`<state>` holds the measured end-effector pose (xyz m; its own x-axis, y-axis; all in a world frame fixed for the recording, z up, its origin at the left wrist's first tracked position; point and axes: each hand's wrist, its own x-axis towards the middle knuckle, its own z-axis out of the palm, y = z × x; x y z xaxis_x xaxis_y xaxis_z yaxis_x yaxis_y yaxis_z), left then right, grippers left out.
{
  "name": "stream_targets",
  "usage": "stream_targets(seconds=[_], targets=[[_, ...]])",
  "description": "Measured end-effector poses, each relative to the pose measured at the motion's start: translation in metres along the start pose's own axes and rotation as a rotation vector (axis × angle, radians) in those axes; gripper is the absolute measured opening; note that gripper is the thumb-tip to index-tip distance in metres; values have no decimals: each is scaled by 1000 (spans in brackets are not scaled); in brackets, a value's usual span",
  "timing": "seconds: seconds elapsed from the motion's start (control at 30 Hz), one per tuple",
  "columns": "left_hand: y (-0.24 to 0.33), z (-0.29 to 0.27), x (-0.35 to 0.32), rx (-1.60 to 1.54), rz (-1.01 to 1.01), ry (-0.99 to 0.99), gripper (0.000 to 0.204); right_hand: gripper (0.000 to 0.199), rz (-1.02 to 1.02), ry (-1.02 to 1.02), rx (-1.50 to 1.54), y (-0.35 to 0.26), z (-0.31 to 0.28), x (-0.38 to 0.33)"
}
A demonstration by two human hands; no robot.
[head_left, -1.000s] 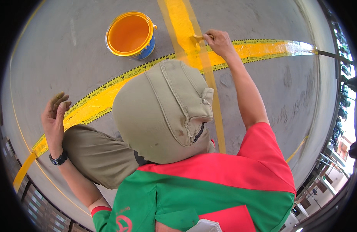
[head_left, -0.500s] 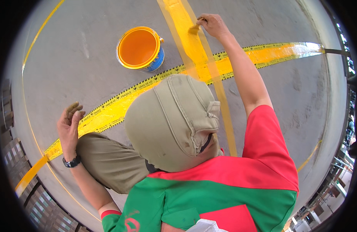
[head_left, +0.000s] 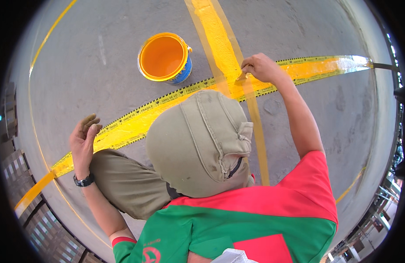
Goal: The person paints yellow lines on a concrete floor using a paintbrush and a bucket of yellow paint. They repeatedly dip the brush into the paint and apply it along pre-marked tape lines, occasionally repositioning the paint bucket.
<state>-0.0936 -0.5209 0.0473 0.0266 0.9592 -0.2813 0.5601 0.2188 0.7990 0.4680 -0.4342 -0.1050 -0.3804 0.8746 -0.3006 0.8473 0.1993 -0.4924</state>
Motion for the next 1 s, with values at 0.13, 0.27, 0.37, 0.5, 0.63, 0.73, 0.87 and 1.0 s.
stream_targets(seconds=[0.13,0.27,0.37,0.5,0.63,0.73,0.87,1.0], targets=[[1,4,13,-8,7,-36,39,21,-25,175,82,16,-3,67],[1,0,7,8,-2,-18,39,23,5,520,-29,40,-12,152],[0,-2,1,-20,-48,19,40,24,11,615,-152,44,-11,187],[3,-2,-1,9,-29,22,39,25,-41,563,-255,38,4,170],[2,0,2,8,-23,9,39,23,51,365,-243,34,18,82],[-1,2,8,3,-32,-1,39,22,53,220,-149,19,32,-4],[-5,4,18,20,-30,-36,40,23,5,178,-43,6,24,-69],[-4,7,24,56,-15,-46,42,25,-6,162,47,10,15,-29]])
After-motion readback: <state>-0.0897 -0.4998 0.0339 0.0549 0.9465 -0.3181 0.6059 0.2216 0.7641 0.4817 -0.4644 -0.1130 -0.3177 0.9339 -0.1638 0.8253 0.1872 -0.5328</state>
